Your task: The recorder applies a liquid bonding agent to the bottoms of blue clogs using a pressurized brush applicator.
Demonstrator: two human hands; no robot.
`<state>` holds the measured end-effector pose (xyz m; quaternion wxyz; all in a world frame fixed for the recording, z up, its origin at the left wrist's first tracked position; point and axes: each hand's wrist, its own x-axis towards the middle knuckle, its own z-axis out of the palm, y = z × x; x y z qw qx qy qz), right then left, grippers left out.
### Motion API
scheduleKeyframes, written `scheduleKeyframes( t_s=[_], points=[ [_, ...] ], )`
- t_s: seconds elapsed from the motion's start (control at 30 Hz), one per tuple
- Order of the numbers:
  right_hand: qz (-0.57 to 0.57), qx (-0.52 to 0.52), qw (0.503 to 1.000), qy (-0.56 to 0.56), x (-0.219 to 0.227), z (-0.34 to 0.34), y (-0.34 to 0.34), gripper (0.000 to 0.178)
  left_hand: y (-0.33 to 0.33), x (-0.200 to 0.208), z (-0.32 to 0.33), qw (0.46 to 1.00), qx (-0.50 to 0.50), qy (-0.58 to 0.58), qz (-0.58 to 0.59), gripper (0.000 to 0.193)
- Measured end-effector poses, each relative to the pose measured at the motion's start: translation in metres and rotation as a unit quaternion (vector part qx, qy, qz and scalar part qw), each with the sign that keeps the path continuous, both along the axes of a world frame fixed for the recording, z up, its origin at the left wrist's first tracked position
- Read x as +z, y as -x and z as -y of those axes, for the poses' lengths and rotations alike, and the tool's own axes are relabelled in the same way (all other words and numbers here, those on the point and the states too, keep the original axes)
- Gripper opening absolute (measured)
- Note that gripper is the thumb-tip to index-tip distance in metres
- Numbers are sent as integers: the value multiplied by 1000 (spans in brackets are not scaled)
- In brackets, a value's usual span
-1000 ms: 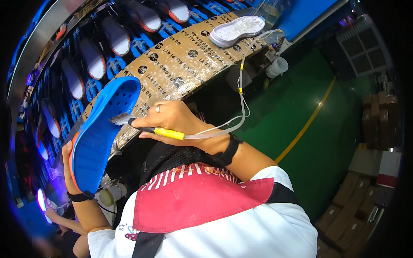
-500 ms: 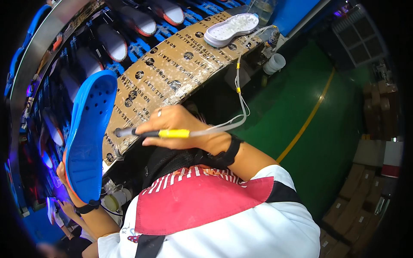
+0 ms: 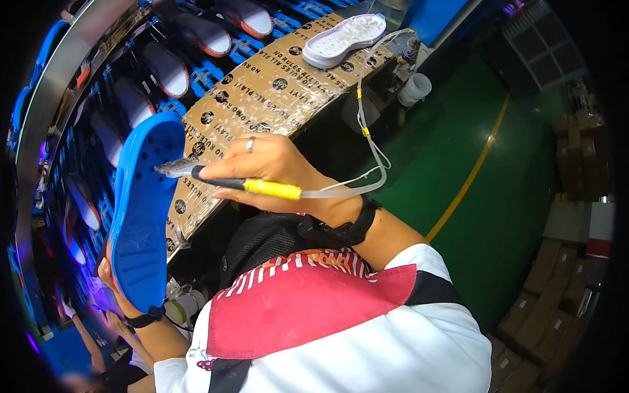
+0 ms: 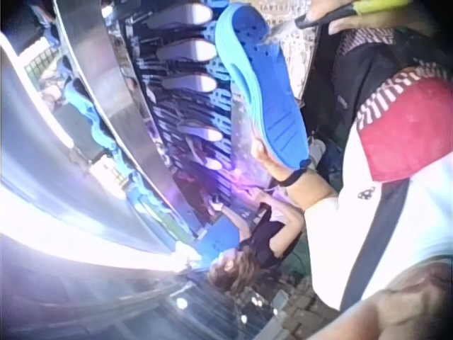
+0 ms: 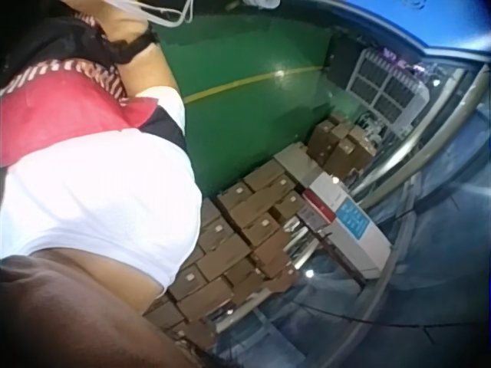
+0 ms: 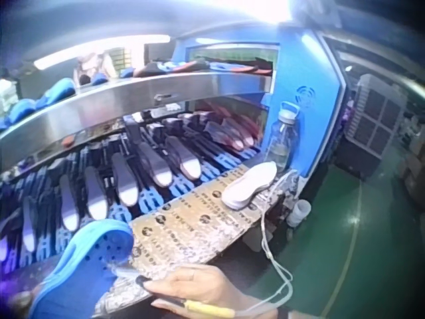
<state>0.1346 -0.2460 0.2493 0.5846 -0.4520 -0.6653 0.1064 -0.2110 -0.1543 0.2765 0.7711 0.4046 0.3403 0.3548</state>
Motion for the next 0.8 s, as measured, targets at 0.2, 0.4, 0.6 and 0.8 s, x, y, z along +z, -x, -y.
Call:
scheduleKeyframes(
  t_s=[0.2, 0.4, 0.6, 0.8],
  points=[
    [109, 25, 993, -46, -13, -9, 11, 32, 4, -9, -9, 995, -67, 29, 68, 70],
    [73, 132, 988, -26, -8, -6, 13, 30, 1, -7, -16, 989, -115, 16, 95, 62],
    [51, 118, 991, -43, -10, -3, 12, 29, -11, 7, -8, 988, -38, 40, 143, 52],
    [55, 67, 995, -50, -7, -11, 9, 31, 5, -10, -17, 995, -71, 54, 47, 71]
  ],
)
